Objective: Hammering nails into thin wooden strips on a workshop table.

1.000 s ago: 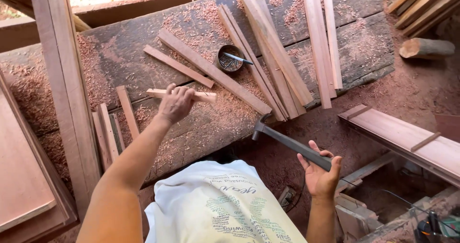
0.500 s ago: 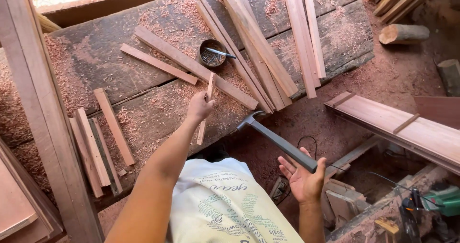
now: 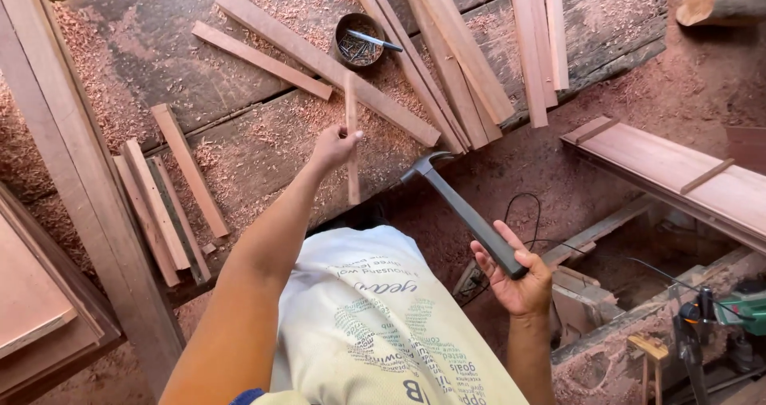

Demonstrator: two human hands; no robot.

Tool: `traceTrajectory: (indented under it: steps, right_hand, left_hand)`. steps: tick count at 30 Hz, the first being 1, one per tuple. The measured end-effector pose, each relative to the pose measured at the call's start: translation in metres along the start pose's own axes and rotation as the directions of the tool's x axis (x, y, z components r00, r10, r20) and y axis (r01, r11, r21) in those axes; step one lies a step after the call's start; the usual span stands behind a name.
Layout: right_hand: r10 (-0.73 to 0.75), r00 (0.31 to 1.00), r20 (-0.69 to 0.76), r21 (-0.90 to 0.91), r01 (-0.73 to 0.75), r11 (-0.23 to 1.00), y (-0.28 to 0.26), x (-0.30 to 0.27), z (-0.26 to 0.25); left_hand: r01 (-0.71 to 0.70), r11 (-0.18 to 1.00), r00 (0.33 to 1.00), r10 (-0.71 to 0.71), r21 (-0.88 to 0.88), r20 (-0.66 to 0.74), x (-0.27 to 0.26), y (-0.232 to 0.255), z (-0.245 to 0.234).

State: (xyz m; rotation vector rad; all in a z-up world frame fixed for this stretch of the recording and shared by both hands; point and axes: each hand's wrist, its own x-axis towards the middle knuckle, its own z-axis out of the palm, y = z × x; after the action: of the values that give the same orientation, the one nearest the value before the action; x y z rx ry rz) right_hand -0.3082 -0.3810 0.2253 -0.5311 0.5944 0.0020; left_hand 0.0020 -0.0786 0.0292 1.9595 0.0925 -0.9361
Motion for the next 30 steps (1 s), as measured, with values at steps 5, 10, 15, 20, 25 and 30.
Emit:
traceTrajectory:
  steps: [5,10,15,20,25,30]
  right_hand:
    - [-0.001,0.998,0.062,0.032,-0.001,0.999,0.001,-0.003,-0.001]
    - [0.004,0.999,0.051,0.007,-0.004,1.000,0.000,0.002,0.009]
    - [0.019,0.999,0.036,-0.065,-0.017,0.998,-0.002,0.002,0.014]
    - [0.021,0.999,0.028,-0.075,-0.018,0.997,-0.002,-0.001,0.009]
    - [0.068,0.996,0.057,-0.080,-0.063,0.995,-0.004,-0.002,0.004]
    - [0.202,0.977,0.074,-0.195,-0.184,0.963,-0.006,-0.005,0.001]
  left_hand:
    - [-0.003,0.694,0.972,-0.166,-0.720,-0.165,-0.011,0.005,-0.003]
    - [-0.062,0.186,0.814,-0.560,-0.981,-0.158,-0.016,-0.004,0.006]
    - [0.197,0.347,0.928,-0.367,-0.917,0.061,-0.042,-0.003,0.027]
    - [-0.122,0.899,0.903,0.277,0.420,-0.329,-0.063,-0.005,-0.008]
    - [-0.074,0.640,0.758,0.535,0.765,-0.373,-0.068,-0.027,-0.038]
    - [-0.094,0.618,0.897,0.393,0.781,-0.203,-0.087,-0.028,-0.042]
